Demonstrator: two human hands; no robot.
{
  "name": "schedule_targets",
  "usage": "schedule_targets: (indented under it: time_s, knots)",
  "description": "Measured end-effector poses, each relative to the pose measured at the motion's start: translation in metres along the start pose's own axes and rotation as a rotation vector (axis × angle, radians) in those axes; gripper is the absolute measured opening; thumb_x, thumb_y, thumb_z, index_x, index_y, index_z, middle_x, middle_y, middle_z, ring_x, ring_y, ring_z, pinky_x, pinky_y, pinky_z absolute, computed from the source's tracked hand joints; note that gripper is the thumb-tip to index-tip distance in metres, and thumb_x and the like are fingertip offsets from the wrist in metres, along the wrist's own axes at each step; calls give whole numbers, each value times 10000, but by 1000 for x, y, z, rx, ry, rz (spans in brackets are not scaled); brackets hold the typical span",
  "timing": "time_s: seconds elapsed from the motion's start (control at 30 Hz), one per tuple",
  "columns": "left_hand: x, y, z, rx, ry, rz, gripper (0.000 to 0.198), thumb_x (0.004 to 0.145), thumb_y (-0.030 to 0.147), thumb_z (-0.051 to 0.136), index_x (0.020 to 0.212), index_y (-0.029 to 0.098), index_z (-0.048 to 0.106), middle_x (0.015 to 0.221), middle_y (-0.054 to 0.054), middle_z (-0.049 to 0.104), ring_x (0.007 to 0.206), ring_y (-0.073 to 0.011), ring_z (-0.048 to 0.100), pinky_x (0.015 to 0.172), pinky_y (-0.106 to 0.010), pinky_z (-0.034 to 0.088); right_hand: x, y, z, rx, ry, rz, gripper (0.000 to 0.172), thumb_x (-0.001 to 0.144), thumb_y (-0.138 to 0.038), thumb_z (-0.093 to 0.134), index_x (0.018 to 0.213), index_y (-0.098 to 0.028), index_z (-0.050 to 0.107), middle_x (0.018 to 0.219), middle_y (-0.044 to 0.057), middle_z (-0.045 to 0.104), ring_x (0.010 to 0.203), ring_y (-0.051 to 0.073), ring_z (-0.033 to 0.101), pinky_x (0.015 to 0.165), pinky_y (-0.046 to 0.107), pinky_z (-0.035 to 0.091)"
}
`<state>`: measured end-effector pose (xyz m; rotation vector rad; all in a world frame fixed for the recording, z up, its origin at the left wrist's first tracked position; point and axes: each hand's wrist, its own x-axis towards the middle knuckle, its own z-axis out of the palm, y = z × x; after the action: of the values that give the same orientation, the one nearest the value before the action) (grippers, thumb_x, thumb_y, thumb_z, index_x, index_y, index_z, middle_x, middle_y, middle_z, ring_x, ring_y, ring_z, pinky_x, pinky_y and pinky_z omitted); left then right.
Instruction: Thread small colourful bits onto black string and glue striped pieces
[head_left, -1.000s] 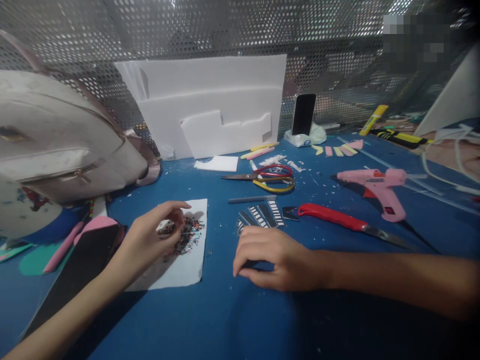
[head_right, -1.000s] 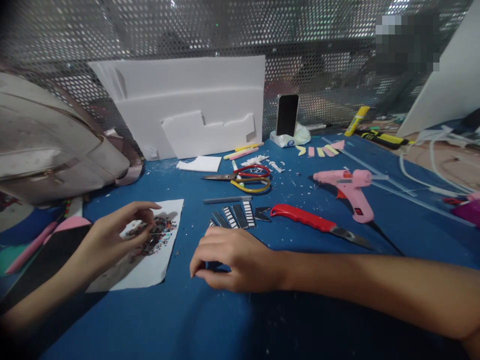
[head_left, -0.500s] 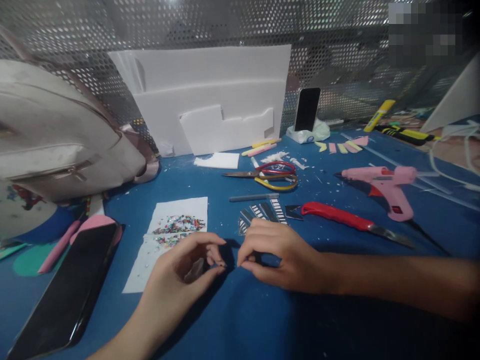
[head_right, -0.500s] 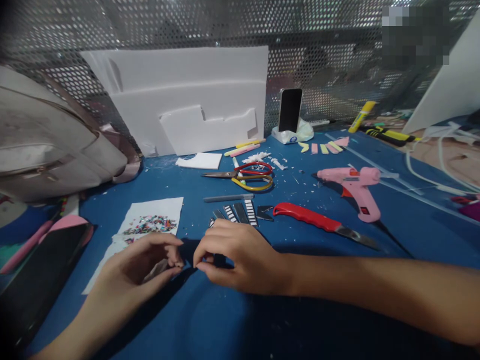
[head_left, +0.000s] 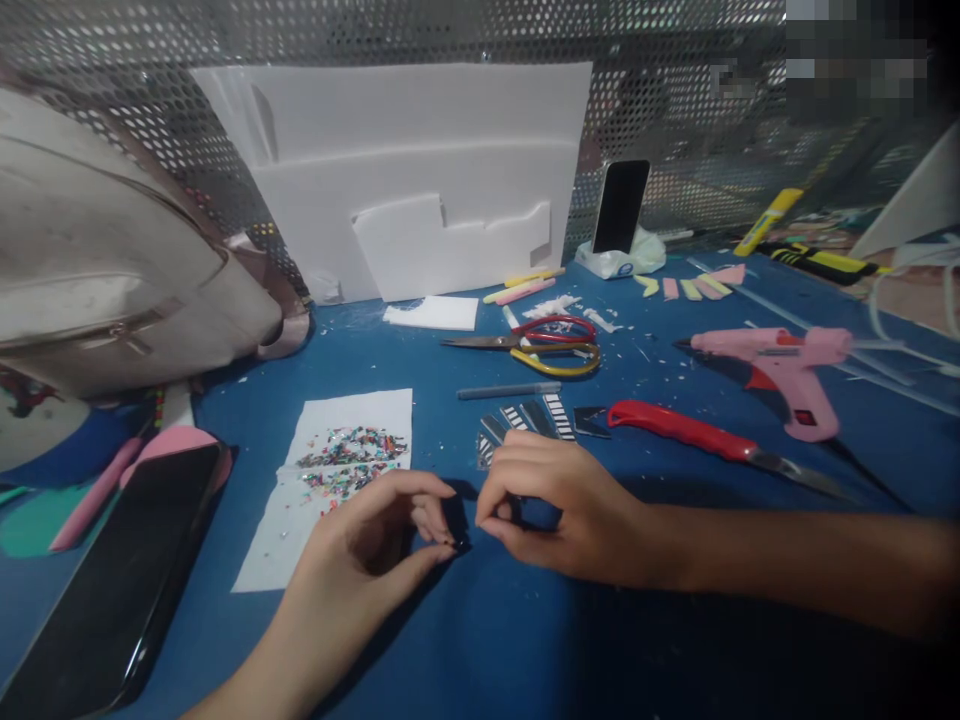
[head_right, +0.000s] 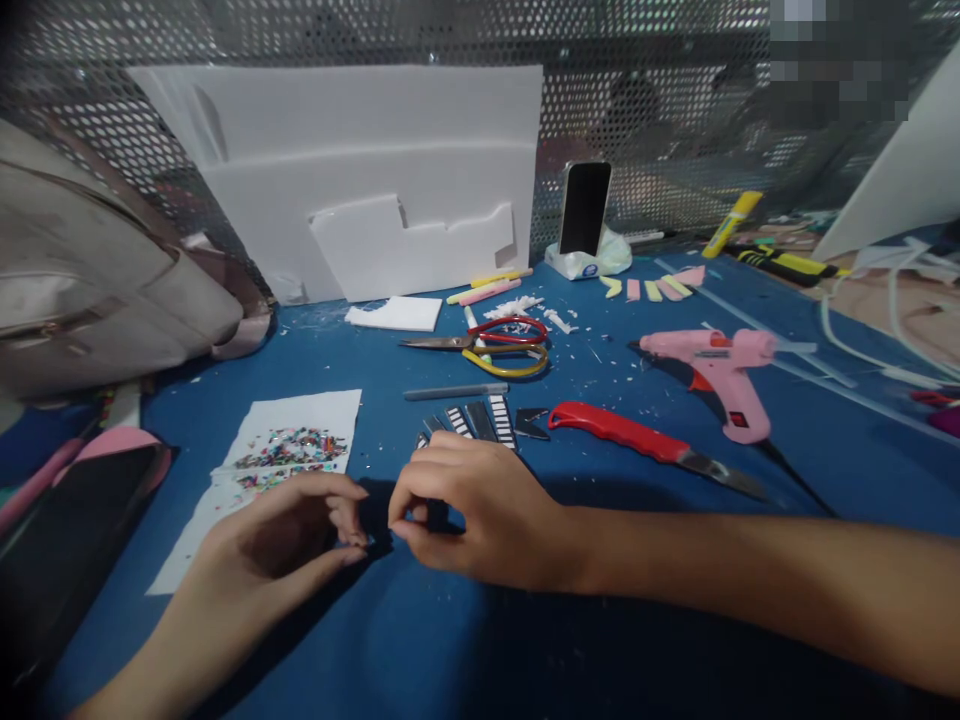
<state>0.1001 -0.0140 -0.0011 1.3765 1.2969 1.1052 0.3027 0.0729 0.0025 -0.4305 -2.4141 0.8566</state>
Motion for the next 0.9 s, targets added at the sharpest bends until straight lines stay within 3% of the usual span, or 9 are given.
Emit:
schedule_targets:
  time_s: [0.9]
  knots:
    - [-1, -2, 3, 28, -27, 44, 287, 767, 114, 663, 1009, 261, 615, 731, 28, 633, 710, -129, 638, 687, -231, 533, -1, 1, 5, -42, 6, -56, 83, 802, -130, 569, 741, -184, 552, 672, -32, 544, 658, 104, 476, 684, 253, 373]
